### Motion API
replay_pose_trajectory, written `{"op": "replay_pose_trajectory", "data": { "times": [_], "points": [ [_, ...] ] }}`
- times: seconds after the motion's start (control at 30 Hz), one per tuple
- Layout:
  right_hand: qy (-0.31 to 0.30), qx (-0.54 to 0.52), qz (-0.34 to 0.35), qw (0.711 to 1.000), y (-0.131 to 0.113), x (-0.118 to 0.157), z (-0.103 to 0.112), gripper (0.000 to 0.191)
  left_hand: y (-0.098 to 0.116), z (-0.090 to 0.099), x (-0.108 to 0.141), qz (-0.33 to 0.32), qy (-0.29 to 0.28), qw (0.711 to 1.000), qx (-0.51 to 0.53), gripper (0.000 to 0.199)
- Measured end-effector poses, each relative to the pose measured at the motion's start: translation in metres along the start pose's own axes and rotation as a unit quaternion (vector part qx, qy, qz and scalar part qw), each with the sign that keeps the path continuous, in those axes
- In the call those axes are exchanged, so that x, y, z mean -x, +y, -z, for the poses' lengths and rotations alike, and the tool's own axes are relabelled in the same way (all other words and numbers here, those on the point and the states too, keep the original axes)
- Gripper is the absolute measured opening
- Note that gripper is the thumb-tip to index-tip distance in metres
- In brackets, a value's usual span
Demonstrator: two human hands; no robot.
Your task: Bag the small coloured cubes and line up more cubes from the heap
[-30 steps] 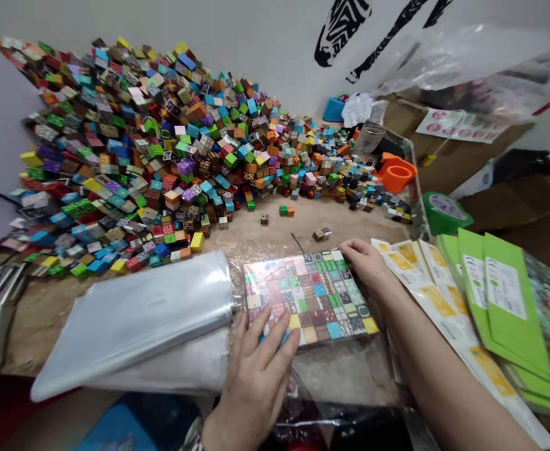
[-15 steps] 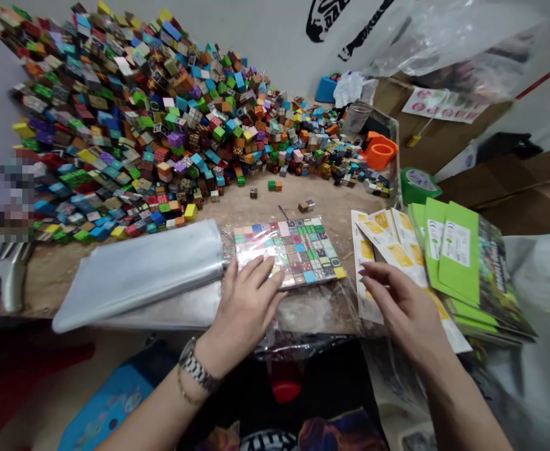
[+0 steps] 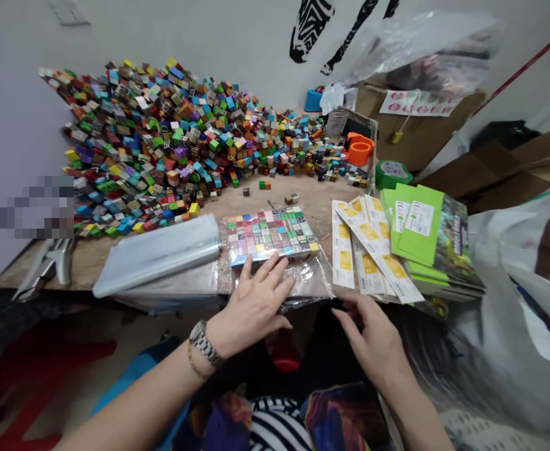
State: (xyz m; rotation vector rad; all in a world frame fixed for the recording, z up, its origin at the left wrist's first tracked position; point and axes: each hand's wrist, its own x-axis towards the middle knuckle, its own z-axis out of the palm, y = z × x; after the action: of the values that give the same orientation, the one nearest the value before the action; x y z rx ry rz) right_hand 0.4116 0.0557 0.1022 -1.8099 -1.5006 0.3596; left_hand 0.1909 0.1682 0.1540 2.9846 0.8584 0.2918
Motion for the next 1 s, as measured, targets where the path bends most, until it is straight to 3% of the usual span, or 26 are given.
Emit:
{"op": "replay_pose_trajectory", "data": {
  "times": [0.13, 0.2, 0.37, 0.47, 0.6, 0.7, 0.83, 0.93, 1.0],
  "points": [
    [-0.007, -0.043, 0.064, 0.997, -0.015, 0.004, 0.0, 0.013, 0.002, -0.008, 0.004, 0.039, 0.035, 0.998, -0.041, 0.026],
    [-0.022, -0.058, 0.088, 0.994, -0.024, 0.008, -0.003, 0.013, 0.003, -0.008, 0.004, 0.047, 0.045, 0.997, -0.049, 0.014],
    [-0.053, -0.066, 0.105, 0.991, -0.028, 0.02, -0.016, 0.016, 0.012, -0.008, 0.002, 0.05, 0.011, 0.997, -0.05, 0.035],
    [-0.069, -0.069, 0.088, 0.991, -0.023, 0.027, -0.021, 0.02, 0.014, -0.012, 0.001, 0.06, 0.01, 0.996, -0.058, 0.021],
    [-0.077, -0.11, 0.044, 0.99, -0.013, 0.034, -0.024, 0.03, 0.013, -0.018, 0.001, 0.058, 0.021, 0.996, -0.064, 0.015],
    [-0.061, -0.182, -0.036, 0.981, -0.007, 0.034, -0.029, 0.043, 0.014, -0.021, 0.002, 0.055, 0.036, 0.996, -0.064, 0.017],
    [-0.092, -0.335, -0.174, 0.921, -0.005, 0.027, -0.035, 0.069, 0.017, -0.024, 0.001, 0.064, 0.048, 0.995, -0.061, 0.029],
    [-0.115, -0.415, -0.217, 0.876, -0.011, 0.02, -0.035, 0.075, 0.015, -0.026, 0.0, 0.056, 0.045, 0.996, -0.058, 0.029],
    [-0.112, -0.434, -0.227, 0.865, -0.015, 0.016, -0.032, 0.073, 0.014, -0.027, 0.0, 0.054, 0.046, 0.995, -0.066, 0.023]
  ]
}}
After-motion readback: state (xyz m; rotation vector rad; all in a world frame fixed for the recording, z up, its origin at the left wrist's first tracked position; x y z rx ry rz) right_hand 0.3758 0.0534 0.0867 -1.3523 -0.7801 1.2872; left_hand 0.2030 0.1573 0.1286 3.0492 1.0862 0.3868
